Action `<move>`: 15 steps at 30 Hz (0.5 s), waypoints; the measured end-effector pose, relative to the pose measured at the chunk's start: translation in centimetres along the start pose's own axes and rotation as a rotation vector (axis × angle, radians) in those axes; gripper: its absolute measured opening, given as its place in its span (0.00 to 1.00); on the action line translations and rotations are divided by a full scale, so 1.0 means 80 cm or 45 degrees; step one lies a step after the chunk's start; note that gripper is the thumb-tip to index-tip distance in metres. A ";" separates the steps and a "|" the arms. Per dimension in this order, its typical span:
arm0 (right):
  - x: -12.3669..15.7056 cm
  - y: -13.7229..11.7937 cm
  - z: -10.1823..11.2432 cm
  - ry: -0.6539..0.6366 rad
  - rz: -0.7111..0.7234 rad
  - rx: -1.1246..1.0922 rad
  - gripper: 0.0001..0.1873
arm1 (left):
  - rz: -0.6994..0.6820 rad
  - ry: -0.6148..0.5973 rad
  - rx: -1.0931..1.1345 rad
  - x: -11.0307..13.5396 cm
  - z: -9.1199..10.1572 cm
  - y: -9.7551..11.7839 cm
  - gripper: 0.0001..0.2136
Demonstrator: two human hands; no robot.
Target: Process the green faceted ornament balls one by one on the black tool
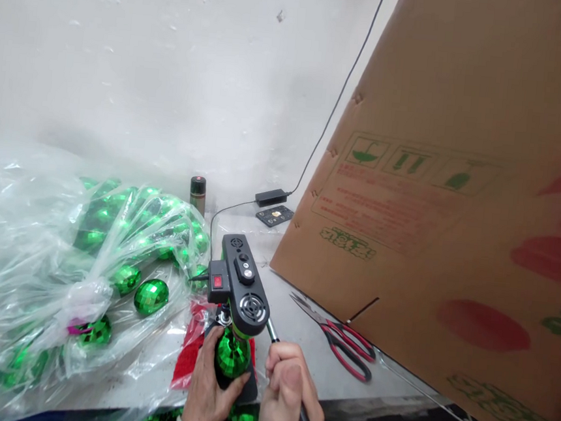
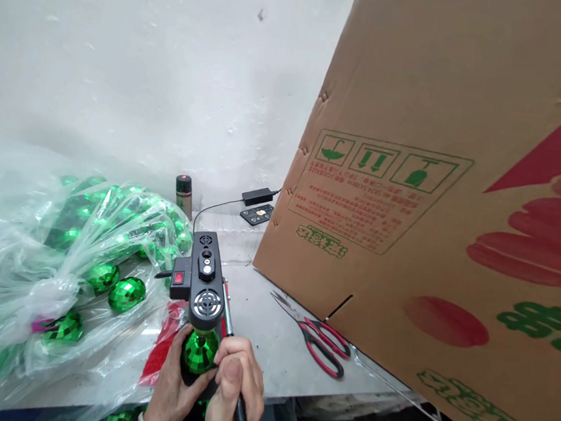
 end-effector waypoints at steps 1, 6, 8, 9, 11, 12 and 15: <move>0.001 0.001 0.001 0.001 -0.004 0.008 0.26 | -0.002 0.014 0.004 0.000 0.000 0.000 0.35; 0.016 0.007 -0.003 0.025 0.015 0.043 0.27 | 0.022 0.100 0.047 0.000 -0.003 0.002 0.36; 0.024 0.010 -0.006 0.059 0.028 0.044 0.28 | 0.030 0.101 0.049 0.000 -0.005 0.003 0.36; 0.027 0.011 -0.008 0.077 0.037 0.040 0.28 | 0.030 0.106 0.046 0.000 -0.005 0.003 0.36; 0.030 0.012 -0.009 0.096 0.060 0.025 0.29 | 0.021 0.117 0.036 0.001 -0.005 0.004 0.36; 0.029 0.010 -0.009 0.088 0.072 0.018 0.30 | 0.018 0.124 0.033 0.001 -0.005 0.004 0.36; 0.012 -0.003 -0.005 0.035 0.068 0.003 0.31 | 0.031 0.101 0.033 -0.001 -0.007 0.004 0.36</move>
Point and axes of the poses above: each hand's wrist, its own x-axis away from the middle knuckle, its own z-axis out of the back of the hand, y = z × x, the point moved 5 cm from there along -x, towards the middle knuckle, and after that the axes turned 15 degrees about -y, right-handed, at the moved point
